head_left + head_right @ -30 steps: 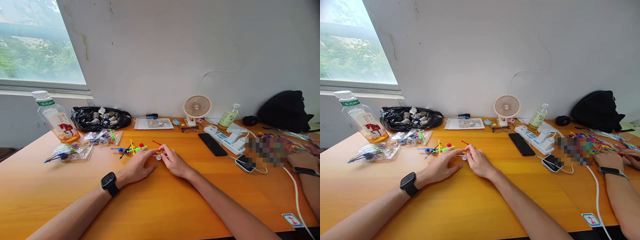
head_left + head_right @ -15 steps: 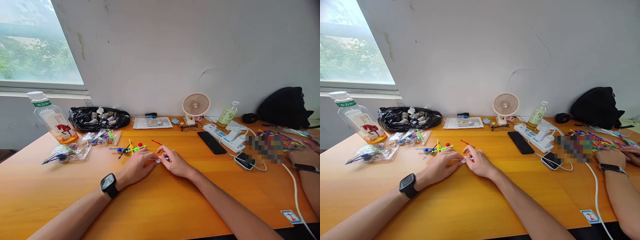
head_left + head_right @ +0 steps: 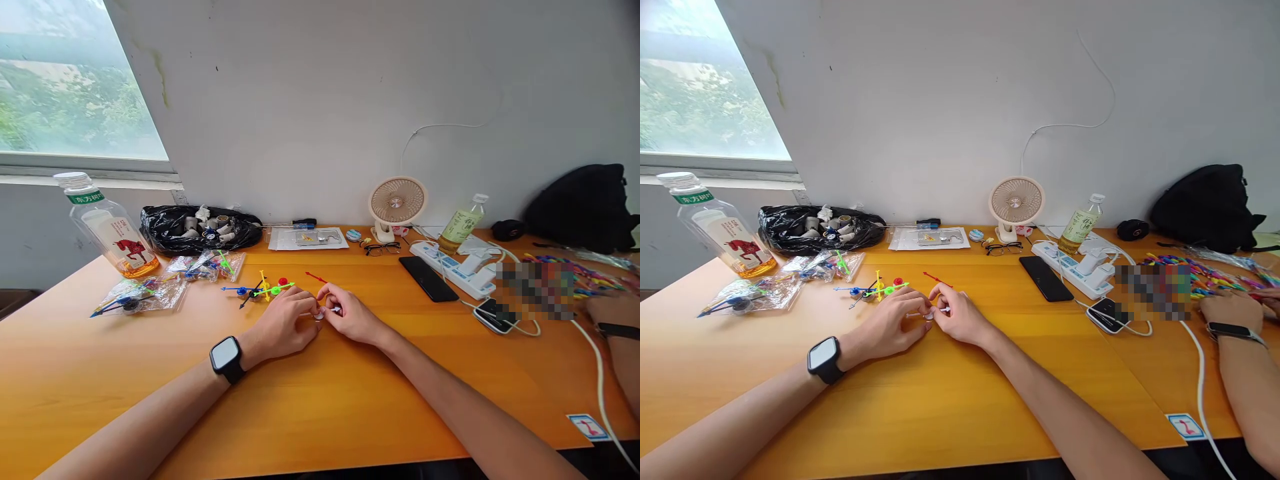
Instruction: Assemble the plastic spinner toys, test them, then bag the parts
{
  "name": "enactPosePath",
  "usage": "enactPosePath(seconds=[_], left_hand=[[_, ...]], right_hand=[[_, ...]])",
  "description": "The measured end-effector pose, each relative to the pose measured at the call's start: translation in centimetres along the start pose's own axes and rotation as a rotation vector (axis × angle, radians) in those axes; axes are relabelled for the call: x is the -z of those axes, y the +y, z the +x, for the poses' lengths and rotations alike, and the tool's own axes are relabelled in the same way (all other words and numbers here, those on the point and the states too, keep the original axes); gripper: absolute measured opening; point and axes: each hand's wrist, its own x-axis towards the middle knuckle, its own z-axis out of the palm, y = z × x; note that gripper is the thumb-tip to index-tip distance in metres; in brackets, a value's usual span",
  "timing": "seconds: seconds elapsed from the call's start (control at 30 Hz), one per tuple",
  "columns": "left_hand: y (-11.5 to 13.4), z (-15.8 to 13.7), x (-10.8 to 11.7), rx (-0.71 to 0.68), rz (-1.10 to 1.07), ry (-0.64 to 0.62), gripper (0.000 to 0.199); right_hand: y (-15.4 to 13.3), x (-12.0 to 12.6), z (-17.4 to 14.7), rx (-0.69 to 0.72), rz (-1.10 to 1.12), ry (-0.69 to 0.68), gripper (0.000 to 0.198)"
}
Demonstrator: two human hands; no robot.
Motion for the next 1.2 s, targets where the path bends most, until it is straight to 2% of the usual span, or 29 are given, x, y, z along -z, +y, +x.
enactPosePath(seconds=[0.2, 0.4, 0.63, 0.77, 0.97, 1.1, 1.2], left_hand=[[0.4, 0.1, 0.0, 0.008, 0.053, -0.012, 0.011], [0.7, 0.1, 0.0, 0.008, 0.08, -0.034, 0.01], [0.8, -0.3, 0.3, -0.005, 0.053, -0.005, 0.019], [0.7, -0.5, 0.5, 0.011, 0.003, 0.035, 0.027], [0.1, -0.7, 1.0, 0.08, -0.05, 0.169, 0.04], [-1.1, -0.7, 1.5, 0.148, 0.025, 0.294, 0.034], [-2.1, -0.4, 1.9, 0.189, 0.16, 0.307, 0.027]], right_hand=[[-0.5, 0.7, 0.1, 0.002, -0.119, 0.024, 0.017], [-1.7, 3.6, 0.4, -0.004, -0.232, 0.199, 0.011], [-2.4, 3.6, -0.9, -0.078, -0.257, 0.192, 0.016], [-2.8, 3.2, -1.3, -0.088, -0.255, 0.228, 0.023], [-3.2, 3.0, -1.3, -0.142, -0.226, 0.166, 0.038], [-3.0, 3.5, -1.1, -0.139, -0.2, 0.352, 0.05], [-2.3, 4.0, -0.9, -0.096, -0.256, 0.42, 0.047]])
